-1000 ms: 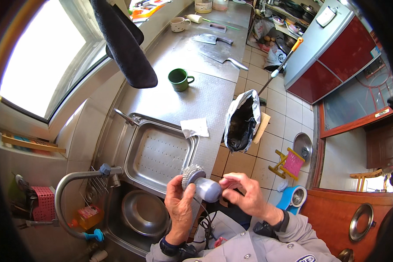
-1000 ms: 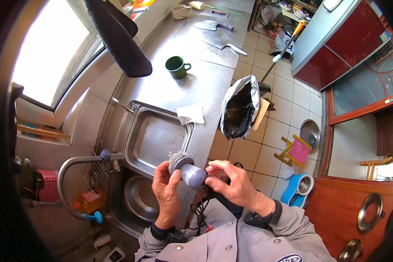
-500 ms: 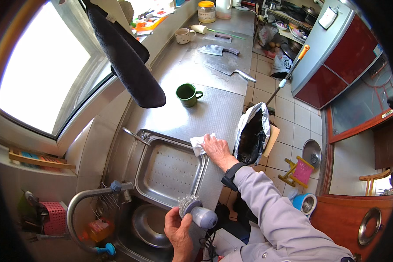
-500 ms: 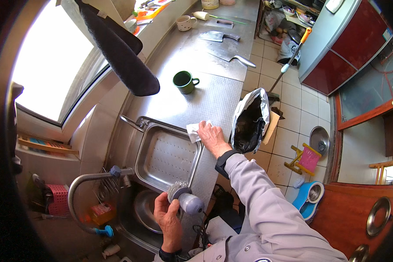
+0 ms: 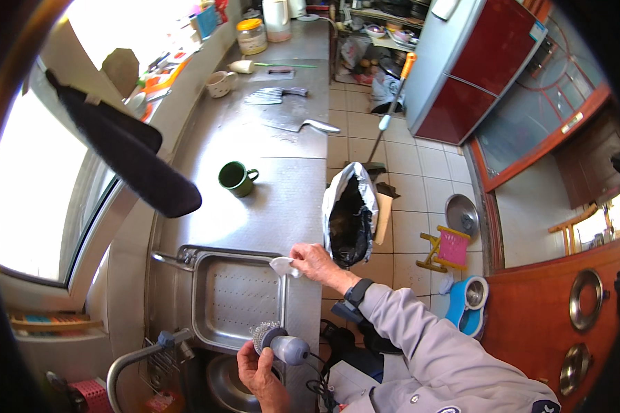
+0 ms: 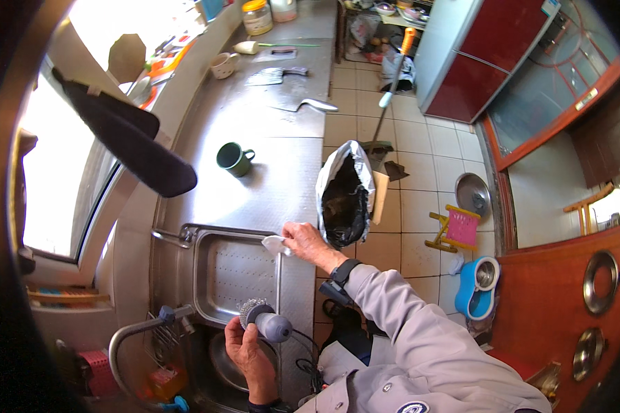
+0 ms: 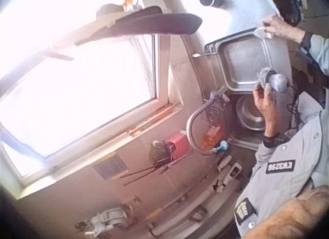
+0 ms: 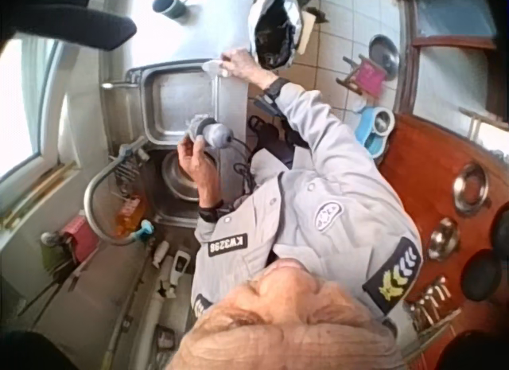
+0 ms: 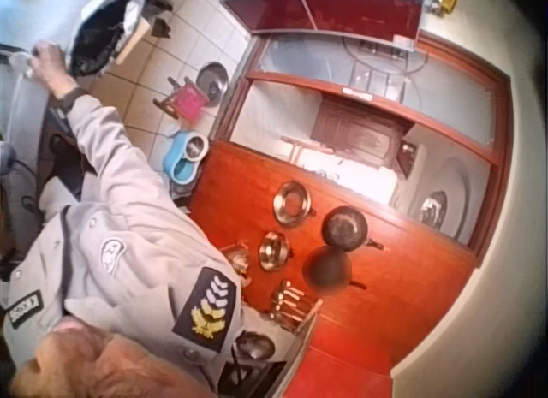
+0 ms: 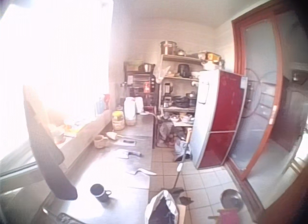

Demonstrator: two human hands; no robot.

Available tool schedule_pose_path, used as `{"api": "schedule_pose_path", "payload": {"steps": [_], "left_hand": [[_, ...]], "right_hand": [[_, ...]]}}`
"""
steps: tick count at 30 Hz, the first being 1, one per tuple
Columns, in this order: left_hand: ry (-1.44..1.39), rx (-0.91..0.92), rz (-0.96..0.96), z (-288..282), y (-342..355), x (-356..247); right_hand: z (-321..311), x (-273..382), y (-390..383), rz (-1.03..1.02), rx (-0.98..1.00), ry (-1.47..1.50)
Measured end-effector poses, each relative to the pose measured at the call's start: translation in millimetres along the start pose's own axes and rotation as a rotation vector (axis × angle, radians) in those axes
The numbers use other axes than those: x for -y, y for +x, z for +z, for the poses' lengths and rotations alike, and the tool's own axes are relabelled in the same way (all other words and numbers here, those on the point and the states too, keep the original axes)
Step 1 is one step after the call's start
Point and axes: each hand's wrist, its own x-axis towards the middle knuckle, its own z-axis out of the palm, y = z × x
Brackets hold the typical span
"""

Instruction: The person retrieves a string from a shelf and then uses a metal tool to manipulate a grey plastic sink drain stopper with a steel wool scrubber attached. They work on the object while sitting on a small stool on the kitchen floor.

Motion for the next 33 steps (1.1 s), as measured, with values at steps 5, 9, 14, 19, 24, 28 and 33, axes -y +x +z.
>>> {"api": "schedule_pose_path", "payload": {"steps": [5, 9, 14, 19, 24, 28, 33], "left_hand": [[0.020, 0.078, -0.011, 16, 2, 1], [0.028, 0.129, -0.008, 25, 1, 0], [0.003, 0.164, 0.006, 37, 2, 2], [0.071, 0.167, 0.040, 60, -2, 5], [0.178, 0.298, 0.005, 113, -13, 9], [0.236, 0.497, -0.067, 186, -32, 18], [0.255, 0.754, -0.197, 282, -51, 35]], "right_hand": [[-5, 27, -5, 0.089, -0.033, -0.134], [-8, 46, -3, 0.104, -0.069, -0.052], [-21, 57, -6, 0.129, -0.183, -0.040], [-68, 56, -43, -0.013, -0.058, 0.229], [-145, 55, -122, 0.176, 0.210, 0.684], [-210, 37, -159, 0.332, 0.256, 0.922], [-295, 0, -189, 0.216, 0.177, 0.834]]}}
